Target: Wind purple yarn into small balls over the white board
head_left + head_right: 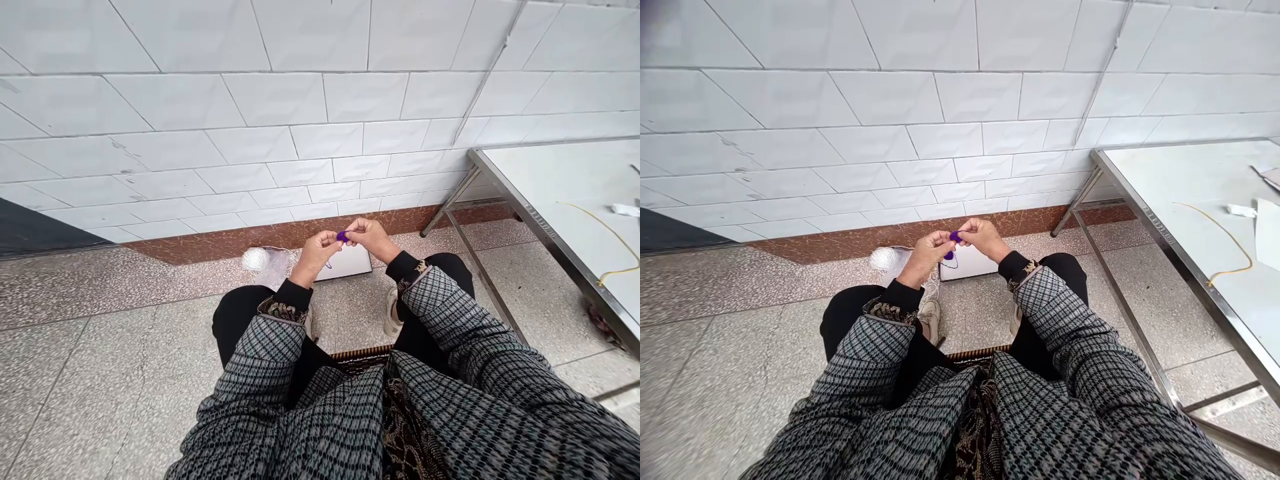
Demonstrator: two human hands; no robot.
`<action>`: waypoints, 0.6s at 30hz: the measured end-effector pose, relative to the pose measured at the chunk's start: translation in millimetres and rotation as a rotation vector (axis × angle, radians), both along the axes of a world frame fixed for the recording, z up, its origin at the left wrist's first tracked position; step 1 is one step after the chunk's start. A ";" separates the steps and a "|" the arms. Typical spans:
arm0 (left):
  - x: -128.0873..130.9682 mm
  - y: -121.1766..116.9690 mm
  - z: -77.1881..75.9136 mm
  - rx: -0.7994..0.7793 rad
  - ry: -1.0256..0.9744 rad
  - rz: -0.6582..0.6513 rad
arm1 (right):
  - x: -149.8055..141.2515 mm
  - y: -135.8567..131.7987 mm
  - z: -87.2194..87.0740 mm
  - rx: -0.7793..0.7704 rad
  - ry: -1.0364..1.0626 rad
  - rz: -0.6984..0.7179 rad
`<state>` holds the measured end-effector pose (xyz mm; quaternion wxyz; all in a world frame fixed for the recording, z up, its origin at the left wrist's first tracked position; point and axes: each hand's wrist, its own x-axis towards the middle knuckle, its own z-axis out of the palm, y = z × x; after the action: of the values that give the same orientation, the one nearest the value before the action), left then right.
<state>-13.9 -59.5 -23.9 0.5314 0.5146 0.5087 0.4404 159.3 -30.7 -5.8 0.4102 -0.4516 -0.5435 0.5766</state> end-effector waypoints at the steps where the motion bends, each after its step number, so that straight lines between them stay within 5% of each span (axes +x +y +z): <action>1: -3.5 1.3 0.7 0.027 0.059 -0.027 | 2.2 2.0 0.7 0.000 -0.039 -0.021; 6: -22.9 8.9 1.6 0.177 0.275 -0.075 | 11.9 4.6 0.7 -0.069 -0.157 0.137; 11: -20.3 15.2 -11.8 0.283 0.253 -0.040 | 12.7 -1.4 2.0 -0.178 0.071 0.360; 15: -3.3 15.0 -25.9 0.289 0.220 -0.054 | 7.1 1.7 -1.0 -0.212 0.293 0.185; 18: 6.5 11.3 -28.7 0.394 0.298 -0.151 | 2.8 8.7 -8.5 -0.166 0.256 -0.015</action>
<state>-7.4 -48.2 -52.6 0.3714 0.7041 0.4457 0.4095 162.1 -22.0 -14.3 0.4418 -0.4108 -0.4337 0.6693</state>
